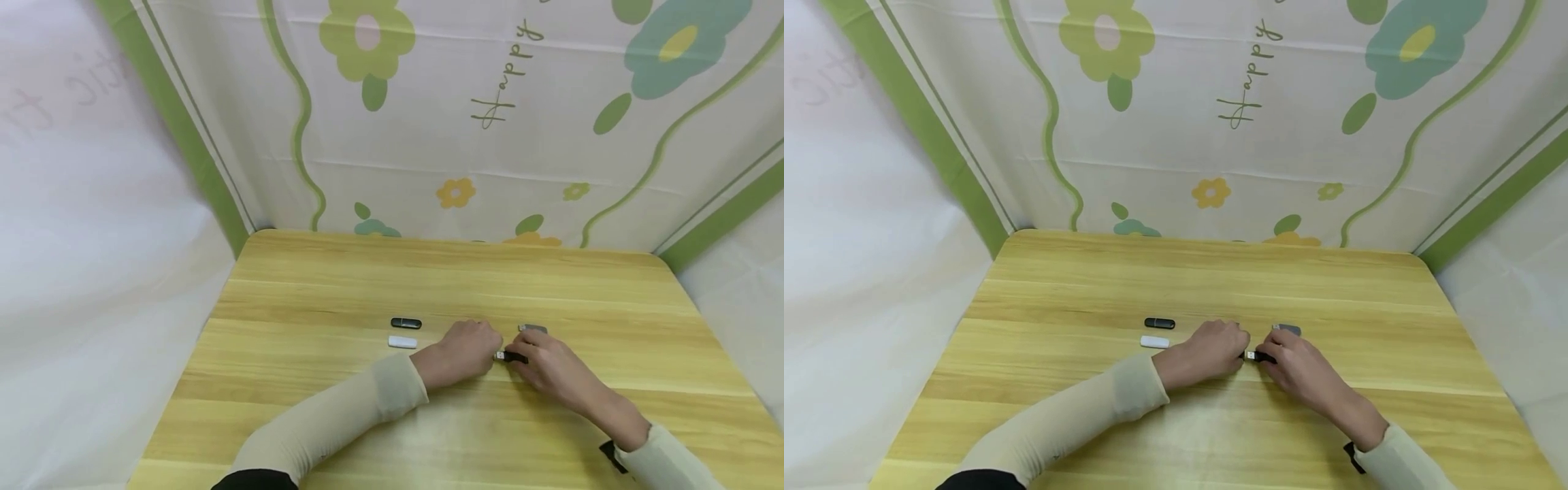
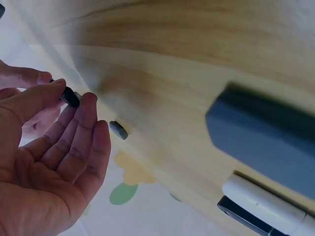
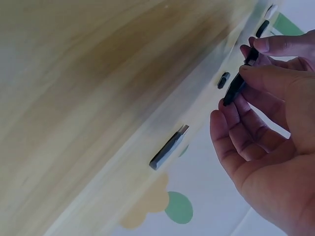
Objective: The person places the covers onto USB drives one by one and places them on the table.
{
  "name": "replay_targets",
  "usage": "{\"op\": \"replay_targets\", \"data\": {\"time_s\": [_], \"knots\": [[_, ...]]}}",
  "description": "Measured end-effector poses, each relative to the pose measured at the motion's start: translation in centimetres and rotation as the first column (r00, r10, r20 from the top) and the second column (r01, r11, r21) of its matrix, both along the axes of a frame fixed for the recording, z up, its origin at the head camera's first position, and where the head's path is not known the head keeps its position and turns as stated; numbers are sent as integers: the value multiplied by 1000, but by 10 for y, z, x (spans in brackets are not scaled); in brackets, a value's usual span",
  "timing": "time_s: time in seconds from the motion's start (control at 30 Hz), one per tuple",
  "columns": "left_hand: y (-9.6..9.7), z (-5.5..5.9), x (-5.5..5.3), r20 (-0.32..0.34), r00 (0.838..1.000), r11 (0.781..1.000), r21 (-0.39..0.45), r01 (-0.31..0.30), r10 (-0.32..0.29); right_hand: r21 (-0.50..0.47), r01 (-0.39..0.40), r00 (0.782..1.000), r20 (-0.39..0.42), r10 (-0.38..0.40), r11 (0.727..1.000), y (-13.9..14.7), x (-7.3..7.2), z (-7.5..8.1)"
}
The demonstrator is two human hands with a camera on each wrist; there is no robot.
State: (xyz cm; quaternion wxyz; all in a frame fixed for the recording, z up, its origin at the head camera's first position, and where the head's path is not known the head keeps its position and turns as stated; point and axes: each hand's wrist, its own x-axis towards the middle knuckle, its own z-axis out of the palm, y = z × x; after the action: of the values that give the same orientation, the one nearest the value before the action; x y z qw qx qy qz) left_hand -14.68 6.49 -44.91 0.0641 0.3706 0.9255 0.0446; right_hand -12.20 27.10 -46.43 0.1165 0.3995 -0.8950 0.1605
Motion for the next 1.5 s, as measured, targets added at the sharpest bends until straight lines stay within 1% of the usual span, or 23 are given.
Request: {"op": "replay_targets", "data": {"time_s": [0.17, 0.37, 0.63, 0.87, 0.97, 1.17, 1.33, 1.5], "knots": [[2, 0, 1, -10, 1000, 1000, -5, 4, -4, 1, -5, 1000, 2, 5, 1000, -2, 1, 0], [2, 0, 1, -1, 1000, 1000, -5, -6, 6, 6, -16, 1000, 7, 16, 1000, -3, 0, 0], [2, 1, 1, -2, 1000, 1000, 6, 5, -5, 5, -24, 1000, 10, 24, 1000, -5, -1, 1], [3, 1, 2, 0, 1000, 1000, -4, -18, 18, -20, -26, 999, 29, 27, 999, -8, -2, 1], [3, 1, 2, -3, 1000, 1000, -10, -28, 28, -29, -24, 999, 26, 25, 999, -9, -2, 1], [2, 3, 4, -19, 1000, 1000, -6, -17, 17, -37, -30, 1000, 7, 31, 999, -10, -1, -1], [1, 2, 5, -33, 999, 1000, -8, -7, 6, -49, -46, 999, -3, 46, 998, -10, 0, -1], [0, 0, 6, -71, 997, 1000, -4, 13, -14, -64, -59, 998, -8, 58, 996, -10, 1, -2]]}}
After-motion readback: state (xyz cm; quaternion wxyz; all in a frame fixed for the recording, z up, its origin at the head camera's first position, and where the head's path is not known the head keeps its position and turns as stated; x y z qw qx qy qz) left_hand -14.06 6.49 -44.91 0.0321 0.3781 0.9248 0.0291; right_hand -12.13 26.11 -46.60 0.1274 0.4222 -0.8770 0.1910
